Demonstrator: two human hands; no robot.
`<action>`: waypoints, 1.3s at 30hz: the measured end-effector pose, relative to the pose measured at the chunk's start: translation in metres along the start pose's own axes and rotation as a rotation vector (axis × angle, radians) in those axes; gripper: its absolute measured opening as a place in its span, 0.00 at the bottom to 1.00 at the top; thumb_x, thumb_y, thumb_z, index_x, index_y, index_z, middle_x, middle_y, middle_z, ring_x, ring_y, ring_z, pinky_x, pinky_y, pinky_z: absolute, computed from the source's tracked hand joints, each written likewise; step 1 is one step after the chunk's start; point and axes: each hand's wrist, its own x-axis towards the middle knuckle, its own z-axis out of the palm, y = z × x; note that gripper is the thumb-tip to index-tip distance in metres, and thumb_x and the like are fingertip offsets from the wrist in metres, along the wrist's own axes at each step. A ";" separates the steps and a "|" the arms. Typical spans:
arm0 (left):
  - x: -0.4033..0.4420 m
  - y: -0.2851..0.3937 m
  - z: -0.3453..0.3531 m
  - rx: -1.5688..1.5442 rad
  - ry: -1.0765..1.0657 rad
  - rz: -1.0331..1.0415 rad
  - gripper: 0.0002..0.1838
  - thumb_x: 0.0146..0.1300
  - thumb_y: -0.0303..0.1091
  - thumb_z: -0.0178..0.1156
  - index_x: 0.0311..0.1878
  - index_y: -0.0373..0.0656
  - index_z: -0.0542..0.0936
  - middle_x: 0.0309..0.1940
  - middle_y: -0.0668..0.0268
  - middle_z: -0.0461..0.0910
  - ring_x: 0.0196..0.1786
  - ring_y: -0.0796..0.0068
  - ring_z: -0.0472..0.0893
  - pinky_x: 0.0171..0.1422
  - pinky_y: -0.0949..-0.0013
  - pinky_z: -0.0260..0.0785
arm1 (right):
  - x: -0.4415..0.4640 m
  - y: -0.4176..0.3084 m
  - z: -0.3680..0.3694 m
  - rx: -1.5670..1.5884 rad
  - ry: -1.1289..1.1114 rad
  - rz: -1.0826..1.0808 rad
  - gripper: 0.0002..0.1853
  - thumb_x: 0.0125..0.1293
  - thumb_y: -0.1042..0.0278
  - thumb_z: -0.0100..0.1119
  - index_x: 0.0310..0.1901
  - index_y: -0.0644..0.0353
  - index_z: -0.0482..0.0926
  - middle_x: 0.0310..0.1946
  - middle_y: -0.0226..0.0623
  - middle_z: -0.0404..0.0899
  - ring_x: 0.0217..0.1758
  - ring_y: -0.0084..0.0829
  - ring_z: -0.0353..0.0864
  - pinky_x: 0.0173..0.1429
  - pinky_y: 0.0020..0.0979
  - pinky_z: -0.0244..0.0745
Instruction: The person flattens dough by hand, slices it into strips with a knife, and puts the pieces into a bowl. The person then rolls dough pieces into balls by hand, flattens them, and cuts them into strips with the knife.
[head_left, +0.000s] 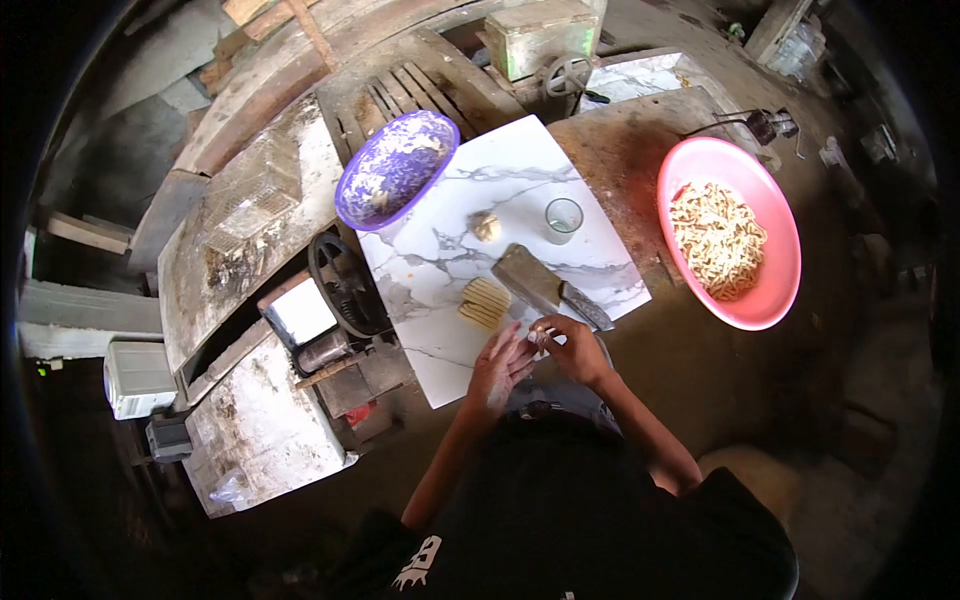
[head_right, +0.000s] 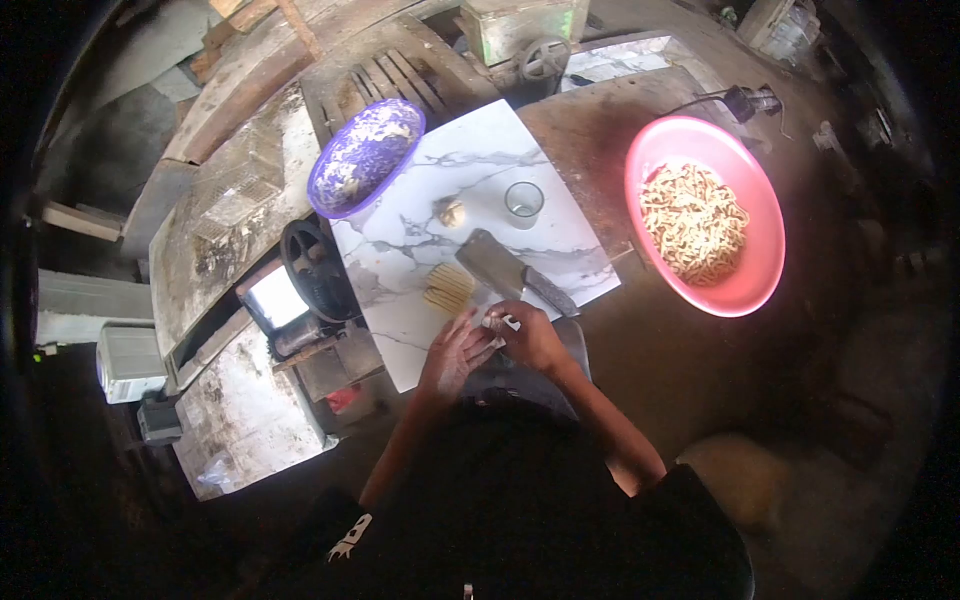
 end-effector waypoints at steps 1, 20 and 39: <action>0.000 0.001 0.004 0.017 0.060 0.026 0.19 0.72 0.39 0.52 0.62 0.42 0.69 0.54 0.62 0.76 0.54 0.70 0.78 0.59 0.65 0.70 | -0.001 0.007 -0.007 -0.006 0.006 0.007 0.12 0.64 0.70 0.61 0.47 0.64 0.79 0.38 0.40 0.81 0.42 0.30 0.80 0.47 0.32 0.75; 0.081 -0.001 -0.085 1.337 1.033 0.587 0.11 0.56 0.37 0.62 0.41 0.45 0.86 0.45 0.54 0.80 0.49 0.52 0.78 0.55 0.54 0.70 | 0.041 0.047 -0.247 -0.493 0.592 -0.066 0.11 0.69 0.67 0.53 0.46 0.66 0.79 0.43 0.46 0.82 0.48 0.34 0.81 0.51 0.31 0.74; 0.060 0.005 -0.068 0.789 0.931 0.508 0.20 0.61 0.38 0.59 0.52 0.36 0.76 0.26 0.57 0.83 0.28 0.66 0.82 0.36 0.64 0.74 | 0.167 0.033 0.027 -0.938 -0.381 -0.656 0.12 0.58 0.68 0.58 0.44 0.59 0.80 0.41 0.42 0.77 0.50 0.42 0.76 0.52 0.41 0.72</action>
